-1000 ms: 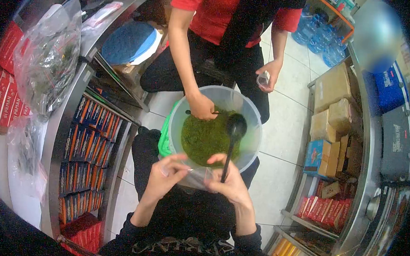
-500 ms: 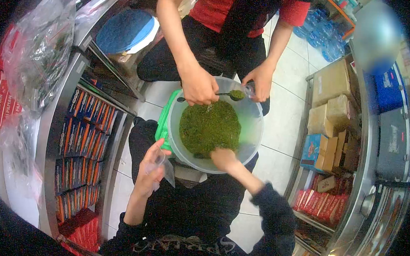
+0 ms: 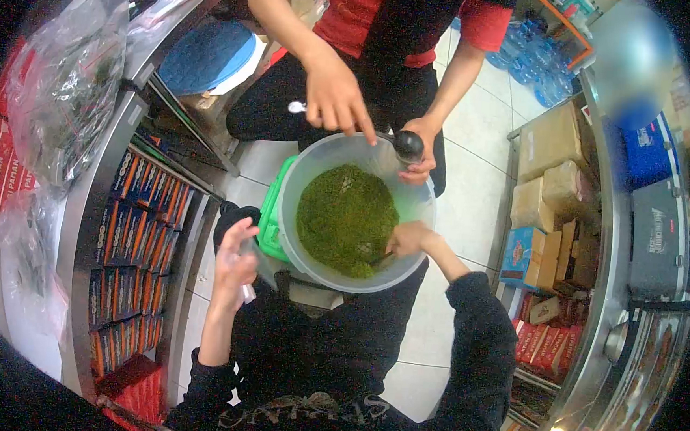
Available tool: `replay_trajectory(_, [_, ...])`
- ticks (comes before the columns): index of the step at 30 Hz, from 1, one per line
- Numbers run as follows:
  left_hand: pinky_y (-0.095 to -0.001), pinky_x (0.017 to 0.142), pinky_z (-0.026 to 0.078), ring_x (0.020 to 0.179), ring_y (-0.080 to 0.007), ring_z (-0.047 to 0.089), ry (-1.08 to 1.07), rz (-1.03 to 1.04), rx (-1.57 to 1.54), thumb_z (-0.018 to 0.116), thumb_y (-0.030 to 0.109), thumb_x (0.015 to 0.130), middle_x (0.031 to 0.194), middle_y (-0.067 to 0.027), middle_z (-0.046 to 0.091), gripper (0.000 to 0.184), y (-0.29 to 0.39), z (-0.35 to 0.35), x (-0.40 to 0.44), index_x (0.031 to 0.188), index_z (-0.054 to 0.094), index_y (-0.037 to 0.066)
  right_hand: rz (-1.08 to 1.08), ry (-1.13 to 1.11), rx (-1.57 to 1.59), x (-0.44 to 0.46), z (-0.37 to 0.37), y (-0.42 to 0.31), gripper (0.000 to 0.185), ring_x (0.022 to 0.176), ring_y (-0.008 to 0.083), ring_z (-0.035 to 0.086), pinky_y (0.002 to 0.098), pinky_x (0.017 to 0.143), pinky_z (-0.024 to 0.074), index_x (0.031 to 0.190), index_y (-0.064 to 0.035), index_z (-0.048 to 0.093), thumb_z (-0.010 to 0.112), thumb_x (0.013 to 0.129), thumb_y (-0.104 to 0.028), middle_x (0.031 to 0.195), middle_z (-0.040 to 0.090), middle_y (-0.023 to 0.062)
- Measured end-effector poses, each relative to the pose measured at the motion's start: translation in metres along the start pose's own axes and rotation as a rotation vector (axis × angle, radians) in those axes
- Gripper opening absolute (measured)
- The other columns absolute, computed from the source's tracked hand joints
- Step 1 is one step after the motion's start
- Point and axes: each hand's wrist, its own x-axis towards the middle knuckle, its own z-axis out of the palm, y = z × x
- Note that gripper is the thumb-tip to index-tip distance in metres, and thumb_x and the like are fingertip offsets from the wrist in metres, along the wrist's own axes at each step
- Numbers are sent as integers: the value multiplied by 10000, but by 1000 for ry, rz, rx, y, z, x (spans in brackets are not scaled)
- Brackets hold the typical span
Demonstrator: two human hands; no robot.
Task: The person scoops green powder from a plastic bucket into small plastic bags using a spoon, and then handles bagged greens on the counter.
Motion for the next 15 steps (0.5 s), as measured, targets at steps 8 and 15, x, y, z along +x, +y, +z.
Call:
replay_trajectory(8, [-340, 854, 446, 1005, -265, 552, -192, 387, 1144, 765, 112, 599, 1109, -122, 541, 598, -36, 53, 25, 1144, 530, 44, 11, 491, 26, -137, -128, -82, 241, 588, 234, 603, 342, 552, 477, 811, -209, 714, 555, 632, -178, 679, 646, 44])
replay_trajectory(15, [-339, 806, 458, 928, -248, 585, -202, 366, 1079, 745, 113, 603, 990, -135, 593, 568, -51, 79, 34, 1126, 548, 12, 65, 735, -230, -146, -131, -127, 211, 548, 233, 587, 357, 495, 461, 832, -148, 701, 585, 658, -173, 614, 560, 46])
